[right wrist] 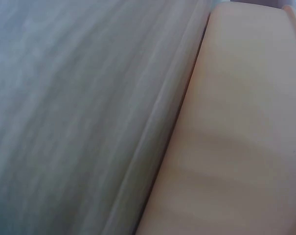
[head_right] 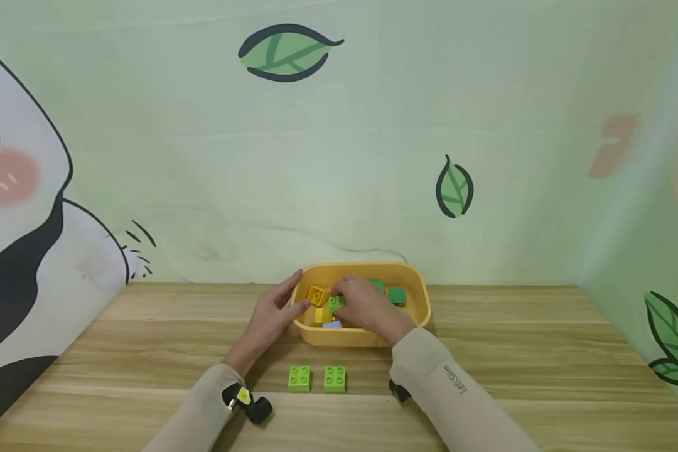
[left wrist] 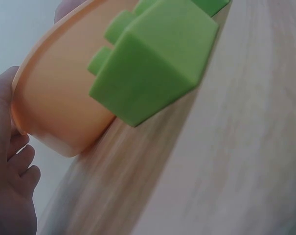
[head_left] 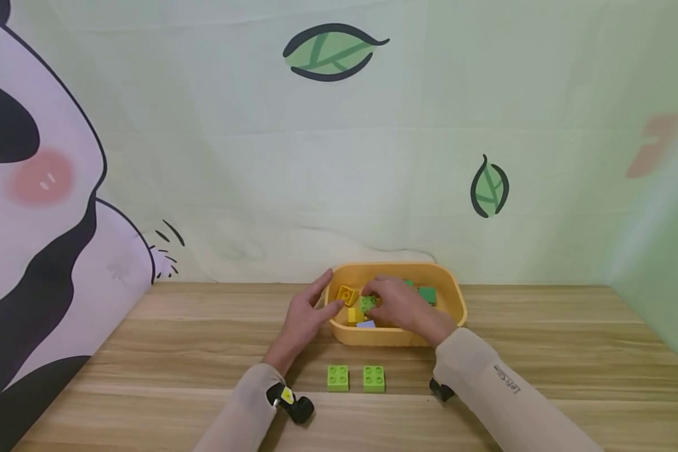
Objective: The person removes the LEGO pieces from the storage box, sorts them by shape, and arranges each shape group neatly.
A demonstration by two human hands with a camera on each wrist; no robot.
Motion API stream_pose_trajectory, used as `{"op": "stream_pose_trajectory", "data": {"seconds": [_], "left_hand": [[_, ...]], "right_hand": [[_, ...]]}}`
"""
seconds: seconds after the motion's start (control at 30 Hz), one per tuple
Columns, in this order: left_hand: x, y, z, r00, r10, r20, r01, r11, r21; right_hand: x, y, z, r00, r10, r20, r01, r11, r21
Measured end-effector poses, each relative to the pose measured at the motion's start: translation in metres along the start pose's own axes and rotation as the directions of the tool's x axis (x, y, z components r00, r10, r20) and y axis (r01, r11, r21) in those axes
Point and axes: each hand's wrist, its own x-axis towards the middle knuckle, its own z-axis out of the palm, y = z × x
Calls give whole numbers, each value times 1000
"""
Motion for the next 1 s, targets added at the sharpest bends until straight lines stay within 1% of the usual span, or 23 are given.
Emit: {"op": "stream_pose_trajectory", "data": {"seconds": [0.07,0.2,0.5,0.67,0.83,0.93,1.0], "left_hand": [[1,0,0,1000,11,-2,-11,1000,-13],[1,0,0,1000,12,-4,-12,1000,-19],[0,1,0,1000,-11,-3,11,1000,16],[-1,1,0,1000,-24,1,24,999,30],[-1,2,0,1000,-18,-1,18,1000,25],[-1,2,1,1000,-19,1,19,1000,21],[0,2,1,1000,-15,1,15,1000,21]], "right_hand": [[1,0,0,1000,5,2,-5,1000,-2],[2,0,0,1000,24,7,-24,1000,0],[3,1,-3,998,62,3,-62,997,48],[-3,4,-6,999,41,-24,-40,997,69],[-10,6,-11,998,3,-66,2,997,74],[-14,4,-15,996,-6,-87,13,997,75],[-17,2,-17,995,2,-97,6,997,82]]}}
